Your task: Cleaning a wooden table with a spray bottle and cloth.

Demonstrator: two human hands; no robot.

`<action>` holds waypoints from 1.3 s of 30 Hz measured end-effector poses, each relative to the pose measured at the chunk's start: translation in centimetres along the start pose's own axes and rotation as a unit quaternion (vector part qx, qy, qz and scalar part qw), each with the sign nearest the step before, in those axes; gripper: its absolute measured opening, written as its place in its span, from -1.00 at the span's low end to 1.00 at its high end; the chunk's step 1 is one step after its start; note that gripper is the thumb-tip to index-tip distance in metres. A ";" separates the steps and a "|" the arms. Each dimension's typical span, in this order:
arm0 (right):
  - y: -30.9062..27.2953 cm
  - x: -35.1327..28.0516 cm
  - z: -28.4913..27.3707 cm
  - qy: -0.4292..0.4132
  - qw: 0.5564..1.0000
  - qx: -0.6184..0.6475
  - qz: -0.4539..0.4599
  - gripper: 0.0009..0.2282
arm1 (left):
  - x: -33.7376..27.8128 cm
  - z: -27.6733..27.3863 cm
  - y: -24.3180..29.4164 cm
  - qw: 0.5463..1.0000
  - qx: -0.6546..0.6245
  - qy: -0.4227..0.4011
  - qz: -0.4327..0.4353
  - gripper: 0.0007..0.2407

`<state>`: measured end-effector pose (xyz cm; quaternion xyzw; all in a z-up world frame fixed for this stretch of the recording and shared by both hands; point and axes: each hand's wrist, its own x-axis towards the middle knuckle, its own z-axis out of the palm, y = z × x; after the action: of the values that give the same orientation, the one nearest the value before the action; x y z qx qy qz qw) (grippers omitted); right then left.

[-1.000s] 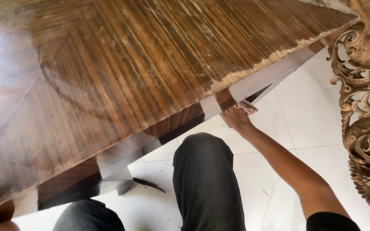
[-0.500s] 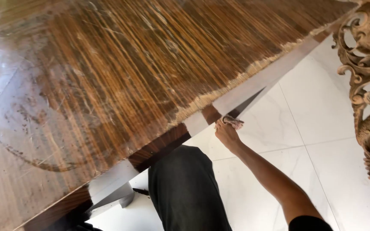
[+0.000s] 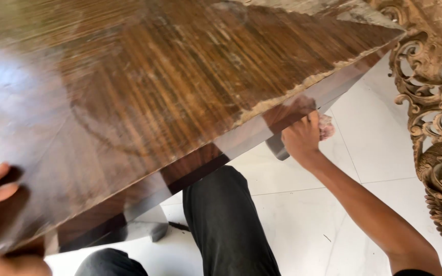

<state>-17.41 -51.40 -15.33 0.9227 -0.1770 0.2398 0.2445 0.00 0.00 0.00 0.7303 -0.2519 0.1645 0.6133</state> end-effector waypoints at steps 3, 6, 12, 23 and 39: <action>1.0 -0.4 0.9 0.002 1.000 -0.019 -0.002 -0.97 | -0.7 2.1 3.4 0.997 -0.022 0.041 0.058 -0.75; 1.6 -0.7 0.3 0.014 0.995 -0.078 -0.053 -0.97 | -0.4 1.9 4.1 0.989 -0.028 0.049 0.138 -0.78; 2.6 -2.6 -3.7 0.049 0.974 -0.132 -0.177 -0.79 | -0.9 1.4 3.0 0.988 -0.041 0.025 0.146 -0.79; 1.6 -4.7 -2.2 0.002 0.977 -0.147 -0.155 -0.70 | -0.5 1.4 3.5 0.982 -0.032 0.033 0.182 -0.78; -0.8 -3.2 3.3 0.111 0.979 -0.137 -0.104 -0.79 | -1.2 1.5 3.7 0.997 -0.039 0.017 0.059 -0.72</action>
<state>-18.55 -51.87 -19.87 0.8617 -0.0828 0.2870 0.4102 -3.18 -1.75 2.02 0.6870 -0.2900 0.2032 0.6345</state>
